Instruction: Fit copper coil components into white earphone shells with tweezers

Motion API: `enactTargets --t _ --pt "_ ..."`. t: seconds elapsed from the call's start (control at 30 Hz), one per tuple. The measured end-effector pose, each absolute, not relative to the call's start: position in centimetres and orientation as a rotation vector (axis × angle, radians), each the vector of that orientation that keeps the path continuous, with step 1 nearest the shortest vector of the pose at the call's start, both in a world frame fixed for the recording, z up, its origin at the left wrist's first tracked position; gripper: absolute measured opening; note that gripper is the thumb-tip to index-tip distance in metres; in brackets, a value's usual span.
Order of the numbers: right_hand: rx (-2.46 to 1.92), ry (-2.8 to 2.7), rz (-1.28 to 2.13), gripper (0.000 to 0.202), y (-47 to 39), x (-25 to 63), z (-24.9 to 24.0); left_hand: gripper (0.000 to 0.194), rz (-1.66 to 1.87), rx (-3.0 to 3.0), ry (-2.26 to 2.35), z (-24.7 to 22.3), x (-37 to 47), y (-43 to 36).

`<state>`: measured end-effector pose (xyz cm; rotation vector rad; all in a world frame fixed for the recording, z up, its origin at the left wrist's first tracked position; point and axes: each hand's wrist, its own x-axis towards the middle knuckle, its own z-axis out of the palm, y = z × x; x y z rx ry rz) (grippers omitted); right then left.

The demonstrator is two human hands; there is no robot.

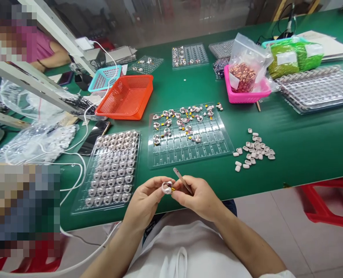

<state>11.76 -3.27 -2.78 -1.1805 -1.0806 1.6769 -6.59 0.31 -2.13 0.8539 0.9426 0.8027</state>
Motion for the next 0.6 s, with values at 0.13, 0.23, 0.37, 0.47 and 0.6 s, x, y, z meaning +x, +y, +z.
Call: enactTargets --t 0.13,0.23,0.37,0.47,0.6 --pt "-1.234 -1.083 1.626 0.022 -3.3 11.5 -2.8 0.014 0.804 0.848 0.954 -2.1 -6.5 0.3" --pt "-1.279 -1.088 1.536 0.019 -3.2 11.8 -2.6 0.016 0.806 0.831 0.981 -1.9 -6.6 0.2" --pt "-1.313 -1.113 1.431 0.014 -3.1 11.4 -2.2 0.016 0.827 0.858 1.006 -1.6 -6.3 0.0" --pt "-1.338 -1.168 1.374 0.011 -3.1 10.9 -1.8 0.016 0.834 0.889 1.026 -1.2 -6.0 -0.1" --pt "-1.335 -1.187 1.363 0.009 -3.1 10.5 -1.3 0.016 0.819 0.924 1.035 -0.7 -6.1 -0.2"
